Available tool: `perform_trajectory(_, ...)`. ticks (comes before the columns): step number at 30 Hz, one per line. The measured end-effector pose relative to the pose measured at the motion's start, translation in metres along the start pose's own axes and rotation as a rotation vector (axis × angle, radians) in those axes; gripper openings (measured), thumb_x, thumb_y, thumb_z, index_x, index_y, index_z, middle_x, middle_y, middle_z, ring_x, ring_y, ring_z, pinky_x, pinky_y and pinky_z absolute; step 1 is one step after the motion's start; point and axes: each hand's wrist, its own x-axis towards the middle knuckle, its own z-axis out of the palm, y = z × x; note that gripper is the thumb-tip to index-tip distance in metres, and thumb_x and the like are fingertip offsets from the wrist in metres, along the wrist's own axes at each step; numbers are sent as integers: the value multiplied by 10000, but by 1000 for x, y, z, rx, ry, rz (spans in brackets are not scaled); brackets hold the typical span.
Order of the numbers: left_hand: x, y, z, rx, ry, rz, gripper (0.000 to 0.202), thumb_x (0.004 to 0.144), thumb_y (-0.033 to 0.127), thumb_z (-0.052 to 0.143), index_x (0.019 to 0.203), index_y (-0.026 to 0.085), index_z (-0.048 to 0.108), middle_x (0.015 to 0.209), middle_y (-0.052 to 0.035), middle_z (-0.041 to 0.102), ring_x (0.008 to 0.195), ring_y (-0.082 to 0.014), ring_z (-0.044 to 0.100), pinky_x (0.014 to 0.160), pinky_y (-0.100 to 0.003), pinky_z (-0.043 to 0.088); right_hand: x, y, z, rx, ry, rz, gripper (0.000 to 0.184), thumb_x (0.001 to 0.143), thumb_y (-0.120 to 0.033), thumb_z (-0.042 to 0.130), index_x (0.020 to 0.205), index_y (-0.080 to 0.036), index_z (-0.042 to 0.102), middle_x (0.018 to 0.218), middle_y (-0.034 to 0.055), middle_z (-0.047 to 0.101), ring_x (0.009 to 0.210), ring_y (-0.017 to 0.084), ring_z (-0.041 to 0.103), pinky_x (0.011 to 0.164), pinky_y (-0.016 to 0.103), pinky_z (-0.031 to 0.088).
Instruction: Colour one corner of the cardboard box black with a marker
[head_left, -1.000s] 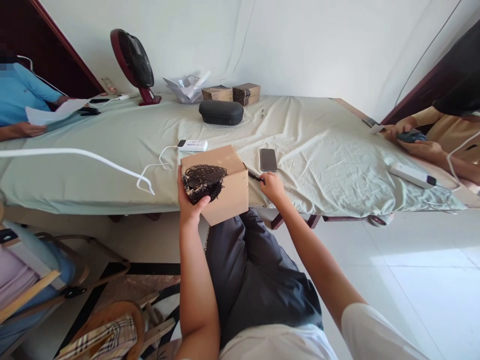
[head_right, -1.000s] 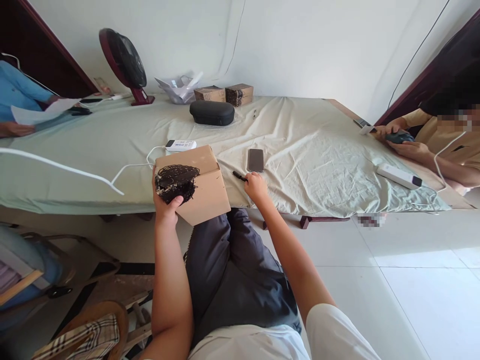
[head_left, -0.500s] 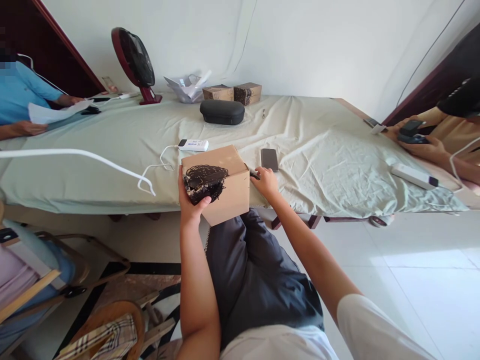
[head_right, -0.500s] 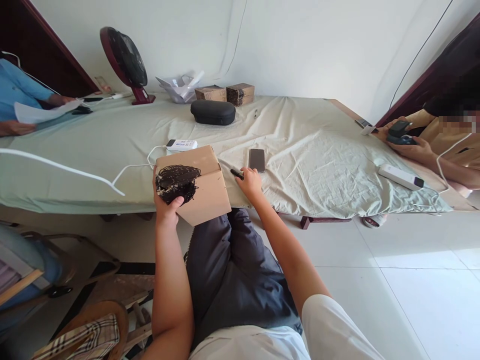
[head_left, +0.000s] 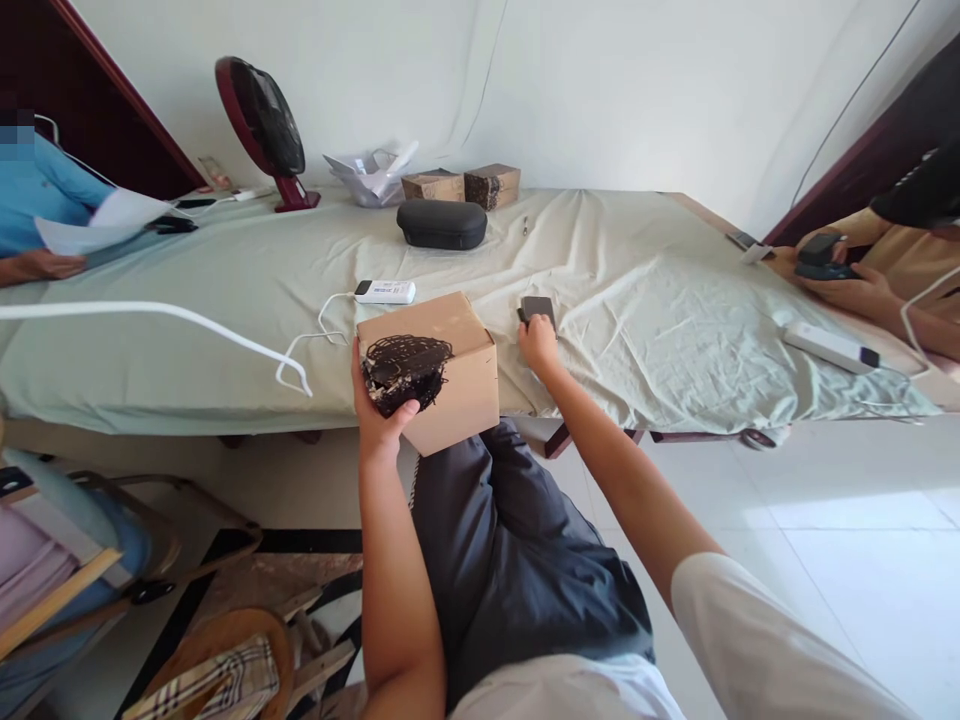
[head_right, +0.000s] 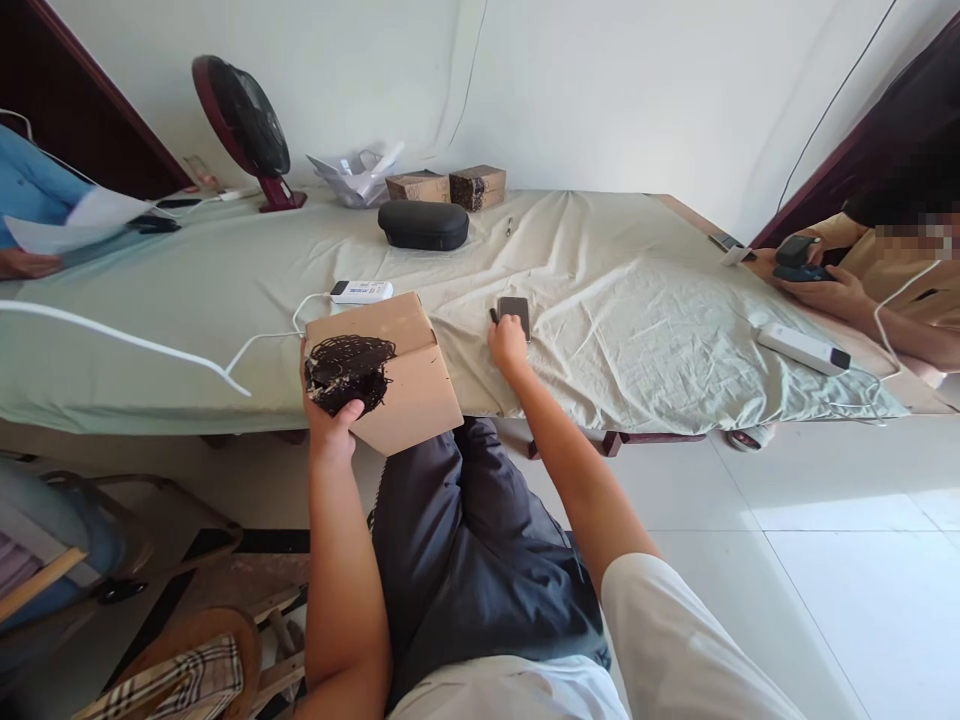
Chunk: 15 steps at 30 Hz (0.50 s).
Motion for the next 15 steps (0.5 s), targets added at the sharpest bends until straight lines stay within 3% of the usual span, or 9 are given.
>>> perform_trajectory(4,-1,-1,0,-19,-2,15,1227,649,560,972,1700,322,384,1674,-132,513,1595,-403,456,1340,-531,359,21,49,-22,-26,62,132,408,1109,-226,406,1297,13,678,1300,293,699,1194,324,662,1016,376,478)
perform_trajectory(7,-1,-1,0,6,3,3,1264,631,599,965,1707,310,367,1689,-134,498,1593,-398,461,1335,-515,372,27,71,-30,-42,80,197,409,1094,-234,424,1276,4,701,1273,287,710,1138,321,666,975,391,485)
perform_trajectory(11,-1,-2,0,-35,-21,18,1247,662,533,961,1721,320,338,1697,-128,498,1577,-381,488,1314,-502,407,24,69,-28,-68,130,187,438,1079,-260,443,1366,-12,663,1405,316,629,1280,365,578,1055,446,444)
perform_trajectory(15,-2,-1,-1,2,-22,21,1246,666,566,952,1722,319,338,1702,-124,485,1590,-386,467,1329,-506,381,21,47,-17,-78,97,67,467,1082,-363,508,1444,-93,628,1464,253,607,1388,357,502,1152,435,367)
